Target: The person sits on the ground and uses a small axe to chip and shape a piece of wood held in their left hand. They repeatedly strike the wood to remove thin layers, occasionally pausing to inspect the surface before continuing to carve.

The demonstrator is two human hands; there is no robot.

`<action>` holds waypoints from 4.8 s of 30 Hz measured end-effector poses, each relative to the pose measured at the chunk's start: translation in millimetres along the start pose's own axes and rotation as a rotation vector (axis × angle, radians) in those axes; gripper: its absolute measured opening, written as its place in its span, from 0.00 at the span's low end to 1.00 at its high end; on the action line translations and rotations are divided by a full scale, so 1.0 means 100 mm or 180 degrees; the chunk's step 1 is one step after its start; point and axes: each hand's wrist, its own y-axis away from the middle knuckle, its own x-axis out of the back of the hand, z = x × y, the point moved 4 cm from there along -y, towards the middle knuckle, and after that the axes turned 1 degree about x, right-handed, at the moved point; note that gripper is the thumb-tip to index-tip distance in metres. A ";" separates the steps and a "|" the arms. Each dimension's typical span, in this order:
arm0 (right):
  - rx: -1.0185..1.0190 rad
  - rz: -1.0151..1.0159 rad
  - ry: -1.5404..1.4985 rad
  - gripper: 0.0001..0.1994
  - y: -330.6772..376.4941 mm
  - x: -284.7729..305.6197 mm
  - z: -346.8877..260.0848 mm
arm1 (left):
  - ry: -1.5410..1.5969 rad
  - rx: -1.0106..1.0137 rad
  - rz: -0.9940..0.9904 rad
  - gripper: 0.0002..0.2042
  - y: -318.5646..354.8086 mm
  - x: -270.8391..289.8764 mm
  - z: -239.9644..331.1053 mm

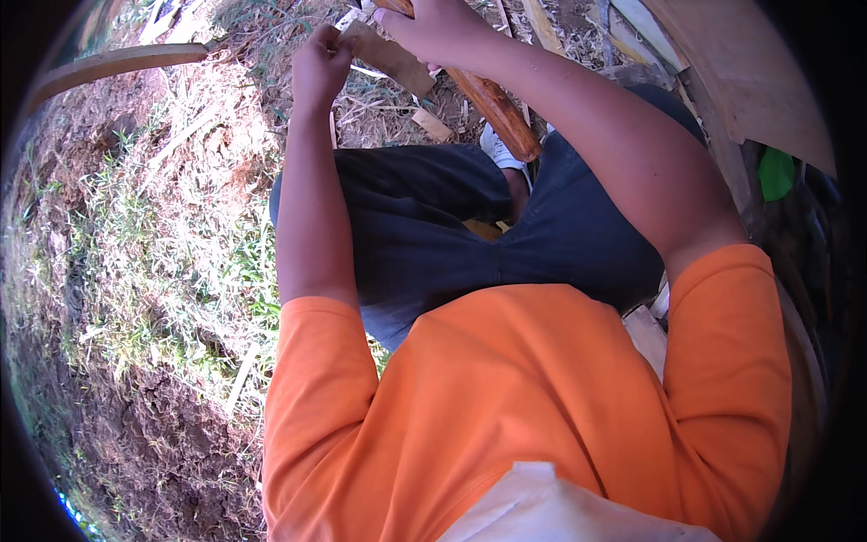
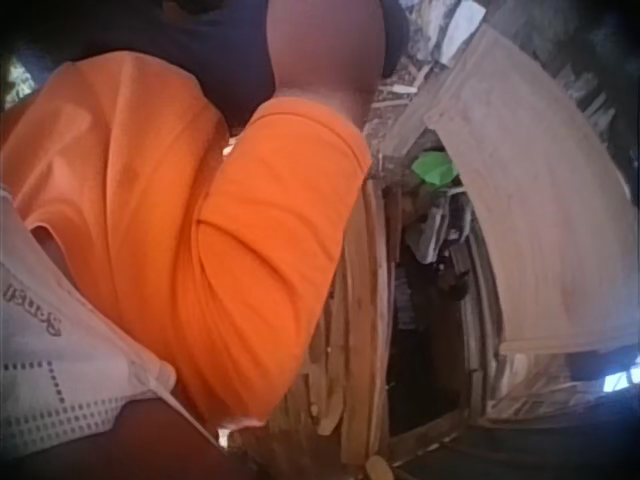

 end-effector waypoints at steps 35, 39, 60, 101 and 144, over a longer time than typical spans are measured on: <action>-0.0635 -0.0548 0.0241 0.17 0.18 0.00 0.00 | -0.0076 0.0204 0.0415 0.07 -0.02 0.11 0.09; 0.0907 0.0377 0.0334 0.17 0.08 0.10 -0.20 | -0.0221 0.0165 0.0423 0.08 -0.03 0.08 0.24; 0.0149 -0.0180 0.0508 0.17 0.10 0.08 -0.15 | -0.0193 0.0101 0.0366 0.08 -0.01 0.05 0.21; 0.0007 -0.0100 0.0342 0.18 0.12 -0.03 0.13 | -0.0108 -0.0154 0.0403 0.07 -0.07 0.03 0.28; -0.0772 -0.0854 0.0135 0.22 0.16 -0.09 0.49 | -0.0322 -0.0186 0.0469 0.12 -0.05 0.06 0.05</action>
